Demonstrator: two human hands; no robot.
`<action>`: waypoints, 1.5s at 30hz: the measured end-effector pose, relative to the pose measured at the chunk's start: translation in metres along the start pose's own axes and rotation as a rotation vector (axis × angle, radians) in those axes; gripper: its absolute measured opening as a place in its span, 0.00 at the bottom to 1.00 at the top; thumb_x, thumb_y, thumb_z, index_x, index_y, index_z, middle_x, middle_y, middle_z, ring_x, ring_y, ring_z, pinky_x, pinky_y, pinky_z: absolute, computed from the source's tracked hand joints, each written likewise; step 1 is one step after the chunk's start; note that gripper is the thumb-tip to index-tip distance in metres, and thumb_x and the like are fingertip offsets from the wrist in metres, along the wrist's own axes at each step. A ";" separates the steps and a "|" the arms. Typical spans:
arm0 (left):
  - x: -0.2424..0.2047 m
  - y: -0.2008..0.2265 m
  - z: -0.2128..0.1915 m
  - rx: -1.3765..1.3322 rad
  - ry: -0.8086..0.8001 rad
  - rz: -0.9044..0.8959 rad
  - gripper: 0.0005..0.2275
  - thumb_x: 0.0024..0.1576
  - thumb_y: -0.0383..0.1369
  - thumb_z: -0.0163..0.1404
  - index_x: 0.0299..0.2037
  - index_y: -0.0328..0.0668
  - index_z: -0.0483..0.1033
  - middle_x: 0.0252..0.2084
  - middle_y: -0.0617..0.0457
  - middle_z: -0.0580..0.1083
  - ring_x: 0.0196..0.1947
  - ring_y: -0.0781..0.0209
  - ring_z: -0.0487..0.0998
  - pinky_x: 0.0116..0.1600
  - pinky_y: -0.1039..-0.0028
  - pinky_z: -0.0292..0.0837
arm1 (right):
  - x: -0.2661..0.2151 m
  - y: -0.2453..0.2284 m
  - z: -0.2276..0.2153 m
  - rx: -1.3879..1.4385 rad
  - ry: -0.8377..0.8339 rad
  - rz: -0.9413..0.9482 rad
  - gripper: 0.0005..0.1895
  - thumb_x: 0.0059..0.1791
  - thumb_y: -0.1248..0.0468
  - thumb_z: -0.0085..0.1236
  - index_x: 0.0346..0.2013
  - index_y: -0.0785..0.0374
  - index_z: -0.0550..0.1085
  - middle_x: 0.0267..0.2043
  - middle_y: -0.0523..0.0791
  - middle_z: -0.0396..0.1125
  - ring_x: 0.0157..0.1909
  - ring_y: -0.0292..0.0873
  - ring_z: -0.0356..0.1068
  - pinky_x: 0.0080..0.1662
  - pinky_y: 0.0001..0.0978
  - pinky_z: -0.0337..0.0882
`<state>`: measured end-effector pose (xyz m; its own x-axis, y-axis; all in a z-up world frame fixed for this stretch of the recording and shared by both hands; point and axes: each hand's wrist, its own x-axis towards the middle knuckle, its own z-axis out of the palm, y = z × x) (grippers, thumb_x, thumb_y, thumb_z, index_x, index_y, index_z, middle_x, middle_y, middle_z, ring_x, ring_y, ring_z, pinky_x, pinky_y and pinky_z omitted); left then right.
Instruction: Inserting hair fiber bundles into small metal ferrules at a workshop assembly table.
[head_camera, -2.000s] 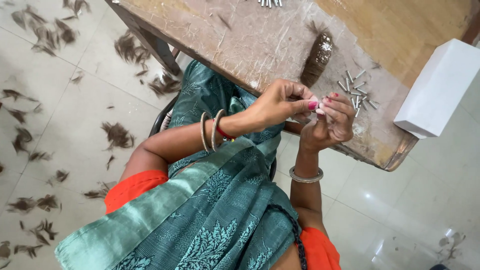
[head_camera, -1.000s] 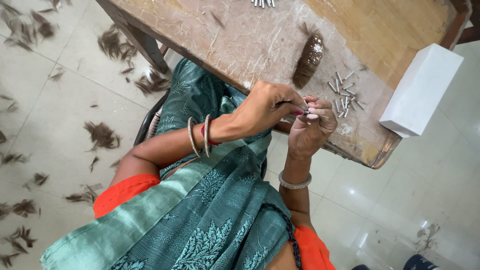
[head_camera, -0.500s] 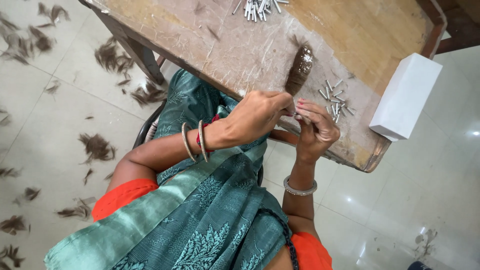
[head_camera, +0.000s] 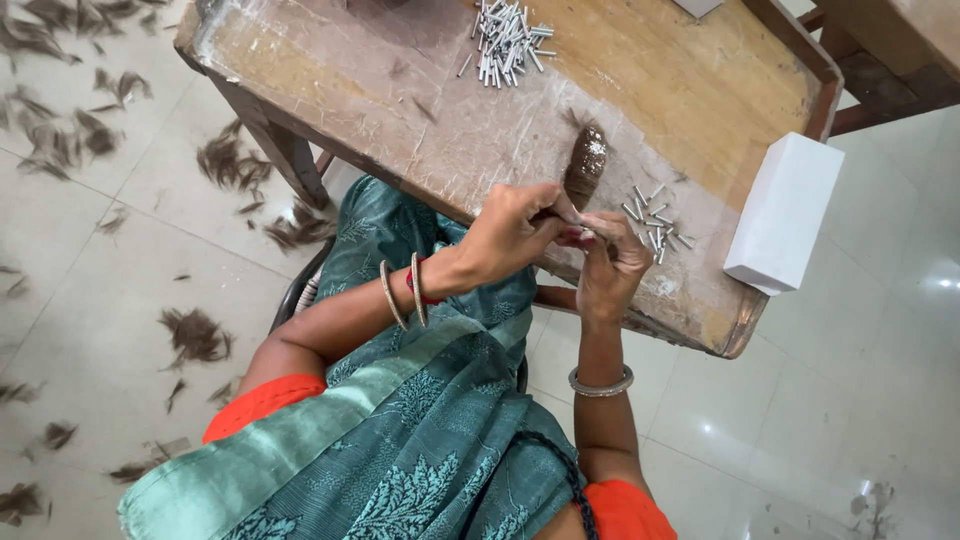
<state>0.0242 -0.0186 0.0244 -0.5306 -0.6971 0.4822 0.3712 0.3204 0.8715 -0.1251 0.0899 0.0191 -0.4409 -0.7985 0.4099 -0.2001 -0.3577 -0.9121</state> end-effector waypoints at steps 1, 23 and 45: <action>0.002 -0.002 -0.001 -0.062 0.002 -0.022 0.05 0.56 0.16 0.54 0.39 0.30 0.75 0.34 0.45 0.81 0.38 0.60 0.87 0.41 0.76 0.84 | 0.005 -0.002 0.001 0.028 -0.039 0.016 0.11 0.55 0.63 0.63 0.45 0.70 0.78 0.45 0.47 0.72 0.43 0.39 0.75 0.47 0.34 0.82; 0.005 -0.009 -0.028 0.142 0.041 0.122 0.04 0.58 0.22 0.56 0.40 0.36 0.74 0.36 0.46 0.79 0.37 0.49 0.84 0.40 0.67 0.78 | 0.070 -0.122 0.043 -0.978 -0.505 -0.209 0.14 0.49 0.73 0.68 0.48 0.63 0.80 0.48 0.48 0.75 0.47 0.45 0.77 0.46 0.33 0.77; 0.013 -0.004 -0.030 0.204 -0.021 0.160 0.04 0.60 0.23 0.52 0.43 0.38 0.71 0.37 0.46 0.79 0.39 0.44 0.82 0.41 0.62 0.78 | 0.074 -0.105 0.046 -0.987 -0.436 -0.178 0.12 0.49 0.78 0.65 0.45 0.64 0.82 0.43 0.48 0.77 0.42 0.42 0.79 0.43 0.30 0.77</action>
<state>0.0384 -0.0479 0.0244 -0.4936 -0.6145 0.6154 0.2917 0.5496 0.7828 -0.0963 0.0466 0.1454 -0.0267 -0.9463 0.3223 -0.9293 -0.0952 -0.3567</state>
